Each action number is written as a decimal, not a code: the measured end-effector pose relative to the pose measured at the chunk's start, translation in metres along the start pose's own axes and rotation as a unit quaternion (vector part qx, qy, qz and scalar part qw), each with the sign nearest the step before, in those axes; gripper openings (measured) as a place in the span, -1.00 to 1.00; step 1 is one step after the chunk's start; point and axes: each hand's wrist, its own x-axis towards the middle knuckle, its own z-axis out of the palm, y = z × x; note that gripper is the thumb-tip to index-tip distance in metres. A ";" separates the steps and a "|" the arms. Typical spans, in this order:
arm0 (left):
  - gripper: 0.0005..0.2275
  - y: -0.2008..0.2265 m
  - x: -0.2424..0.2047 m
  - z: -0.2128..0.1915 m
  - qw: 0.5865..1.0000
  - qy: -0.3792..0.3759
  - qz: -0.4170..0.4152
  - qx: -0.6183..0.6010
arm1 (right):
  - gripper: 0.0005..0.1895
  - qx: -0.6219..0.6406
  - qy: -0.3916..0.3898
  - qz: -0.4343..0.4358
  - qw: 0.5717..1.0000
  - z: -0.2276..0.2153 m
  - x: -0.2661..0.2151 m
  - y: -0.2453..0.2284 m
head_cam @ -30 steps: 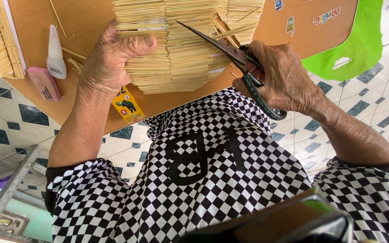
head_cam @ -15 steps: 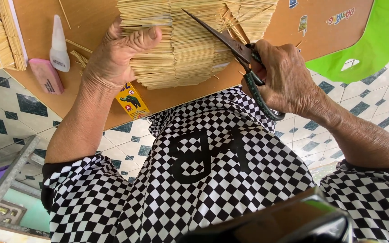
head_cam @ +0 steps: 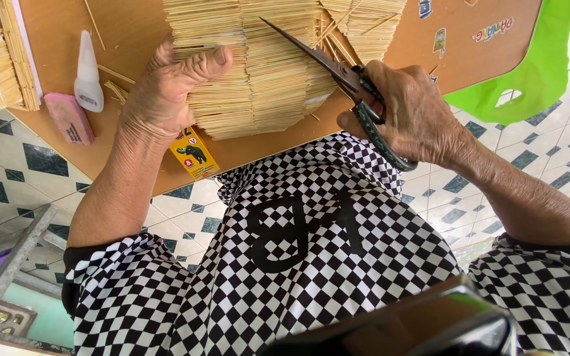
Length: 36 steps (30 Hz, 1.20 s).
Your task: Trimming the edges of a sheet made of glued wooden sticks using scissors to create a uniform shape.
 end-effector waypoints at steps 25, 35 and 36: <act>-0.80 0.001 -0.002 -0.006 0.994 -0.064 0.087 -0.033 | -0.43 -0.022 -0.005 -0.105 0.994 -0.032 -0.007 -0.006; -0.88 0.001 -0.016 0.001 0.982 -0.082 0.168 -0.008 | -0.36 -0.036 0.045 -0.146 0.988 -0.044 -0.013 -0.023; -0.86 -0.001 -0.018 0.000 0.979 -0.071 0.189 0.015 | -0.36 -0.030 0.047 -0.143 0.988 -0.045 -0.014 -0.026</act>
